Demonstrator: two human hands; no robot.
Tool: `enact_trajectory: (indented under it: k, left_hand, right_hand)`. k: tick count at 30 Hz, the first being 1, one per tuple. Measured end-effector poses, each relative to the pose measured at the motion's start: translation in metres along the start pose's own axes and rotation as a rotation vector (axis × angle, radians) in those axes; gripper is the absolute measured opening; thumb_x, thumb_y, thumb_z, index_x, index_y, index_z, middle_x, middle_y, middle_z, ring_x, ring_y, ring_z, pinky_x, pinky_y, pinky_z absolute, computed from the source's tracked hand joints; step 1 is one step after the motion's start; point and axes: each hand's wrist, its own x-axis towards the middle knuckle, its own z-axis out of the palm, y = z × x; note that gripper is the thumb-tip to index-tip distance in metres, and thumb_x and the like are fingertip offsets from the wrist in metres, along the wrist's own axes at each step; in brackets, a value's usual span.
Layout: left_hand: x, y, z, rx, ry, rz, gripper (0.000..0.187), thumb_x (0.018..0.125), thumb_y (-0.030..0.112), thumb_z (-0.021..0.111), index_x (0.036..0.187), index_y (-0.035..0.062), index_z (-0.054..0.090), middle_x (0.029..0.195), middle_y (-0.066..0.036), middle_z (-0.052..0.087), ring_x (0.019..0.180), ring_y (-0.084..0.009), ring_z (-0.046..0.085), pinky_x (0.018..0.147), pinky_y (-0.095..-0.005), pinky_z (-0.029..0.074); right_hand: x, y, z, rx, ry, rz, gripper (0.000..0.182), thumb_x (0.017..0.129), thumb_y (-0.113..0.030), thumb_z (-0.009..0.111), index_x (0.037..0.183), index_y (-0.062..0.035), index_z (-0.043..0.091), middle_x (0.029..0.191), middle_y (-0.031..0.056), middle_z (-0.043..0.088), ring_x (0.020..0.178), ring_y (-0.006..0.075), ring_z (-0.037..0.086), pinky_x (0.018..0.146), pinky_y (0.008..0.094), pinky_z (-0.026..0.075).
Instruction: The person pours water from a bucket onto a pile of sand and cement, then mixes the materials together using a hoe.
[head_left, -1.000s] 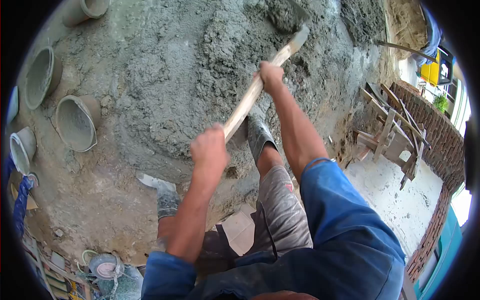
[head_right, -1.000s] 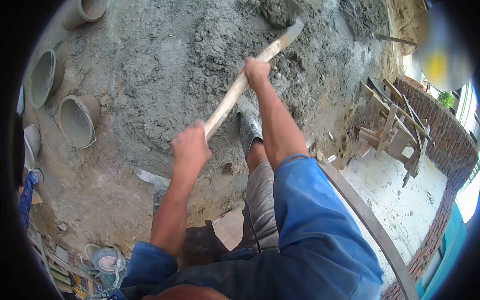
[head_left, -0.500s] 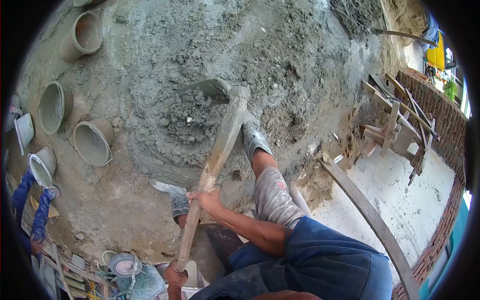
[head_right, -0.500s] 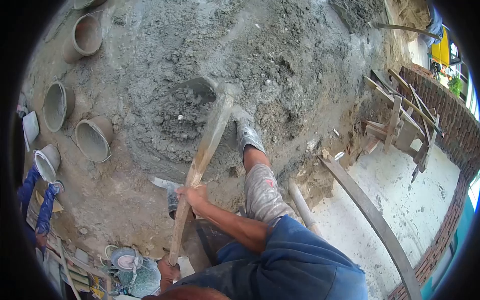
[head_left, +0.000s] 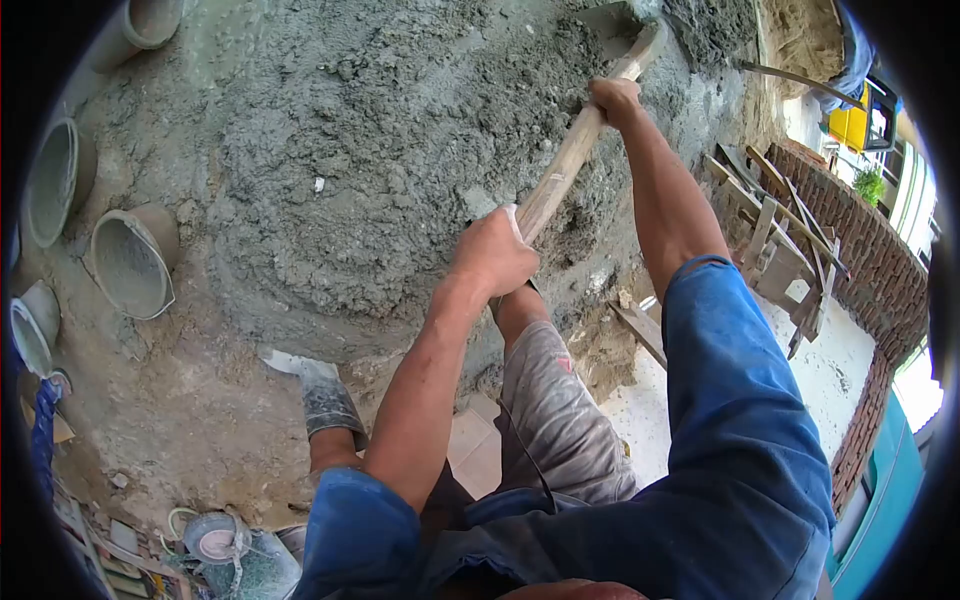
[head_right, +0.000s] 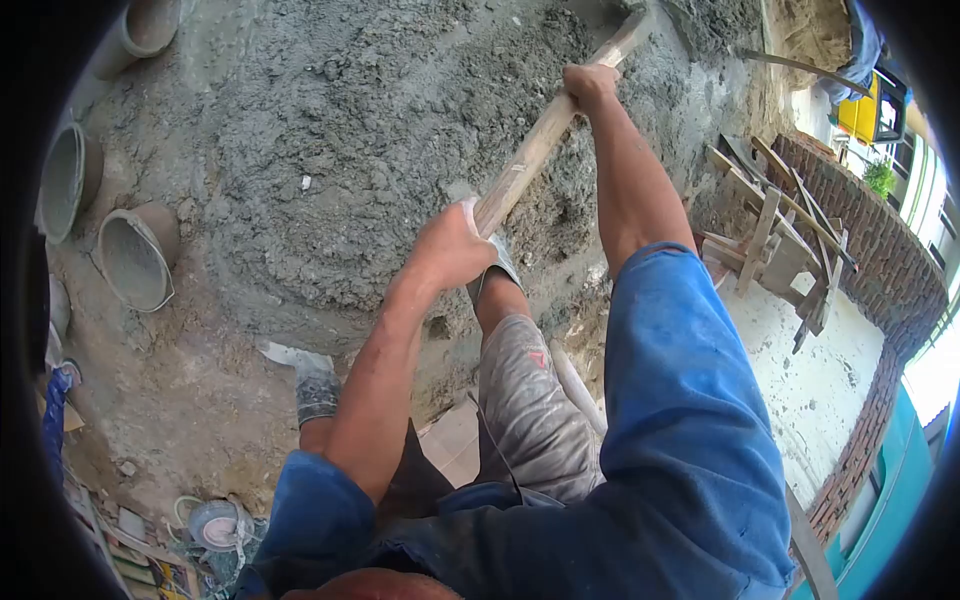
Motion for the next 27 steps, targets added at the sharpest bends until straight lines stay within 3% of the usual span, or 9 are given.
enact_trajectory:
  k: [1, 2, 3, 4, 9, 13, 17, 21, 27]
  left_hand:
    - [-0.024, -0.006, -0.013, 0.001, 0.006, 0.005, 0.042, 0.070, 0.009, 0.058, 0.110, -0.0047, 0.059, 0.101, -0.029, 0.066, 0.100, -0.0443, 0.063, 0.089, -0.0467, 0.050]
    - [-0.052, -0.013, -0.028, 0.070, -0.008, -0.020, 0.040, 0.070, 0.009, 0.058, 0.108, -0.0040, 0.059, 0.101, -0.029, 0.066, 0.099, -0.0442, 0.063, 0.089, -0.0477, 0.050]
    - [-0.084, -0.022, -0.042, 0.136, -0.021, -0.055, 0.038, 0.071, 0.010, 0.058, 0.106, -0.0033, 0.059, 0.101, -0.029, 0.066, 0.098, -0.0440, 0.063, 0.089, -0.0487, 0.049]
    - [-0.115, -0.034, -0.054, 0.133, -0.005, -0.063, 0.038, 0.071, 0.010, 0.058, 0.106, -0.0033, 0.059, 0.101, -0.029, 0.066, 0.098, -0.0440, 0.063, 0.089, -0.0487, 0.049]
    - [-0.266, -0.087, -0.101, 0.111, 0.024, -0.195, 0.043, 0.069, 0.012, 0.062, 0.109, -0.0038, 0.058, 0.099, -0.029, 0.066, 0.097, -0.0446, 0.063, 0.087, -0.0490, 0.049]
    - [-0.369, -0.163, -0.102, 0.035, 0.195, -0.235, 0.049, 0.069, 0.010, 0.064, 0.116, -0.0020, 0.057, 0.095, -0.026, 0.067, 0.096, -0.0415, 0.065, 0.086, -0.0438, 0.050]
    - [-0.410, -0.293, -0.100, -0.106, 0.122, -0.323, 0.047, 0.069, 0.007, 0.067, 0.114, 0.0003, 0.060, 0.094, -0.022, 0.068, 0.094, -0.0386, 0.066, 0.084, -0.0414, 0.050]
    - [-0.490, -0.361, -0.075, -0.041, 0.224, -0.590, 0.033, 0.067, 0.005, 0.071, 0.099, 0.0042, 0.065, 0.095, -0.018, 0.068, 0.094, -0.0367, 0.066, 0.079, -0.0422, 0.050]
    - [-0.583, -0.256, -0.009, -0.120, 0.193, -0.619, 0.023, 0.067, 0.005, 0.073, 0.090, 0.0051, 0.066, 0.086, -0.017, 0.068, 0.085, -0.0324, 0.068, 0.075, -0.0381, 0.053]
  right_hand:
    - [0.001, 0.015, 0.009, -0.100, -0.171, 0.019, 0.049, 0.082, -0.010, 0.055, 0.117, 0.0202, 0.040, 0.091, 0.0216, 0.067, 0.088, 0.0272, 0.070, 0.069, 0.0345, 0.060]
    - [-0.038, 0.021, 0.023, 0.096, -0.001, 0.087, 0.048, 0.078, -0.010, 0.066, 0.111, 0.0203, 0.048, 0.092, 0.0168, 0.066, 0.069, 0.0261, 0.070, 0.055, 0.0366, 0.060]
    - [-0.063, 0.033, 0.034, 0.096, -0.075, 0.086, 0.058, 0.075, -0.009, 0.062, 0.123, 0.0163, 0.039, 0.106, 0.0257, 0.062, 0.091, 0.0304, 0.069, 0.067, 0.0371, 0.060]
    - [-0.096, 0.038, 0.050, 0.214, -0.094, 0.172, 0.061, 0.073, -0.008, 0.066, 0.123, 0.0154, 0.039, 0.113, 0.0267, 0.058, 0.090, 0.0343, 0.068, 0.067, 0.0394, 0.060]
    - [-0.239, 0.032, 0.111, 0.330, -0.313, 0.083, 0.063, 0.077, -0.009, 0.072, 0.124, 0.0141, 0.037, 0.103, 0.0227, 0.060, 0.084, 0.0321, 0.068, 0.062, 0.0452, 0.060]
    - [-0.264, 0.013, 0.168, 0.850, -0.800, 0.241, 0.020, 0.091, -0.013, 0.061, 0.098, 0.0014, 0.050, 0.074, 0.0120, 0.058, 0.060, 0.0240, 0.062, 0.054, 0.0394, 0.057]
    - [-0.394, 0.024, 0.206, 0.673, -0.538, 0.195, 0.011, 0.087, -0.002, 0.059, 0.093, 0.0046, 0.052, 0.065, 0.0094, 0.057, 0.055, 0.0208, 0.059, 0.052, 0.0369, 0.055]
    - [-0.499, 0.076, 0.174, 0.831, -0.601, 0.224, 0.010, 0.082, 0.002, 0.063, 0.085, 0.0044, 0.054, 0.067, 0.0124, 0.060, 0.060, 0.0224, 0.062, 0.059, 0.0359, 0.056]
    - [-0.518, 0.095, 0.122, 0.683, -0.681, 0.347, 0.010, 0.080, 0.003, 0.064, 0.078, 0.0038, 0.054, 0.064, 0.0114, 0.058, 0.053, 0.0227, 0.060, 0.050, 0.0377, 0.054]
